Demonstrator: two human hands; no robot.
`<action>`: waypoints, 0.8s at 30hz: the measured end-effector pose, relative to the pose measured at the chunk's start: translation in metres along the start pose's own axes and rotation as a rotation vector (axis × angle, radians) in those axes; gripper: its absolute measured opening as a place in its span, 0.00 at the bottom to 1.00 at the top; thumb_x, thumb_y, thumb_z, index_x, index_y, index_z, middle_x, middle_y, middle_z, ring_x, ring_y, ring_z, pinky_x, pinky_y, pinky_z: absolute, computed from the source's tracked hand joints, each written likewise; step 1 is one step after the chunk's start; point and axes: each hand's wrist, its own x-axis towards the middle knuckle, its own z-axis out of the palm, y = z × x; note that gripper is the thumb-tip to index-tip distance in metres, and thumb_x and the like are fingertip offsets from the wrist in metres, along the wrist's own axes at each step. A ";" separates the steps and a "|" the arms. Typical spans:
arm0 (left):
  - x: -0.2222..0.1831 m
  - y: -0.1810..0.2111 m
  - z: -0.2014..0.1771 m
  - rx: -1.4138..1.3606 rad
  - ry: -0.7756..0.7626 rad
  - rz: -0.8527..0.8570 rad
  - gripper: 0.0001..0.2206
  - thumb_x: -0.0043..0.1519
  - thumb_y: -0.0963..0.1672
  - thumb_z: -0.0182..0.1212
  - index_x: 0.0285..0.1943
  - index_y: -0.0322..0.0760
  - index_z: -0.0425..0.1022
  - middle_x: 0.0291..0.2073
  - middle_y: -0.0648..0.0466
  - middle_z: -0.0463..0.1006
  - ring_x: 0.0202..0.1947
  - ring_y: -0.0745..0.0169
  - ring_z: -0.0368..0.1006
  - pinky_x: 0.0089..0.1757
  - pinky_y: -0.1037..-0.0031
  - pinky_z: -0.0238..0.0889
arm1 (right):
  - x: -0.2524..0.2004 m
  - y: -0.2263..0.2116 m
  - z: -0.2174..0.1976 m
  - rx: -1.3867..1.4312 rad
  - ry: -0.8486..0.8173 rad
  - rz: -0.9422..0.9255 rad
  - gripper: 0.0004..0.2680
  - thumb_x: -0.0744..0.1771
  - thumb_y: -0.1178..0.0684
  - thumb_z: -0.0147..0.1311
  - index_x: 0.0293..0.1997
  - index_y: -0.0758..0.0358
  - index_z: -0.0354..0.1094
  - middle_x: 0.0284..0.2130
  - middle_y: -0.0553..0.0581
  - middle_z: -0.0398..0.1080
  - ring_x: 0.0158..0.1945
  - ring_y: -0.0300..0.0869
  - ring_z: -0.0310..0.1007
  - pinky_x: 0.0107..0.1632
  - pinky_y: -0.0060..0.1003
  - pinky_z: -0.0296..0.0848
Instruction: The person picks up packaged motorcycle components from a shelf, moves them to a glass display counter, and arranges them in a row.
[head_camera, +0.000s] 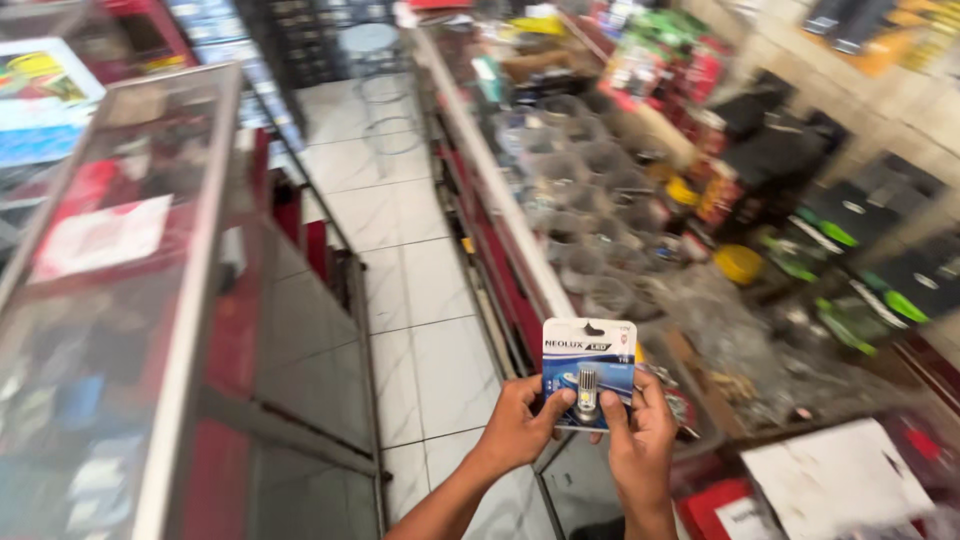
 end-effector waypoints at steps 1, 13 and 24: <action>-0.008 -0.001 -0.006 -0.014 0.040 -0.014 0.10 0.69 0.44 0.60 0.40 0.29 0.79 0.24 0.57 0.78 0.21 0.75 0.70 0.25 0.79 0.66 | -0.001 0.001 0.008 -0.005 -0.036 0.007 0.12 0.68 0.57 0.54 0.56 0.69 0.63 0.40 0.56 0.76 0.34 0.33 0.74 0.25 0.29 0.71; -0.157 -0.005 -0.041 -0.128 0.475 0.036 0.11 0.68 0.45 0.60 0.41 0.29 0.79 0.25 0.58 0.79 0.23 0.77 0.70 0.26 0.79 0.67 | -0.086 -0.009 0.079 -0.096 -0.424 0.081 0.10 0.68 0.59 0.52 0.55 0.67 0.64 0.38 0.54 0.76 0.34 0.32 0.73 0.25 0.28 0.71; -0.302 0.022 -0.072 -0.063 0.972 0.108 0.12 0.67 0.46 0.58 0.43 0.30 0.78 0.27 0.58 0.79 0.24 0.78 0.70 0.26 0.81 0.66 | -0.182 -0.042 0.160 0.093 -0.960 0.230 0.10 0.69 0.59 0.50 0.56 0.67 0.61 0.37 0.55 0.74 0.31 0.35 0.74 0.30 0.29 0.69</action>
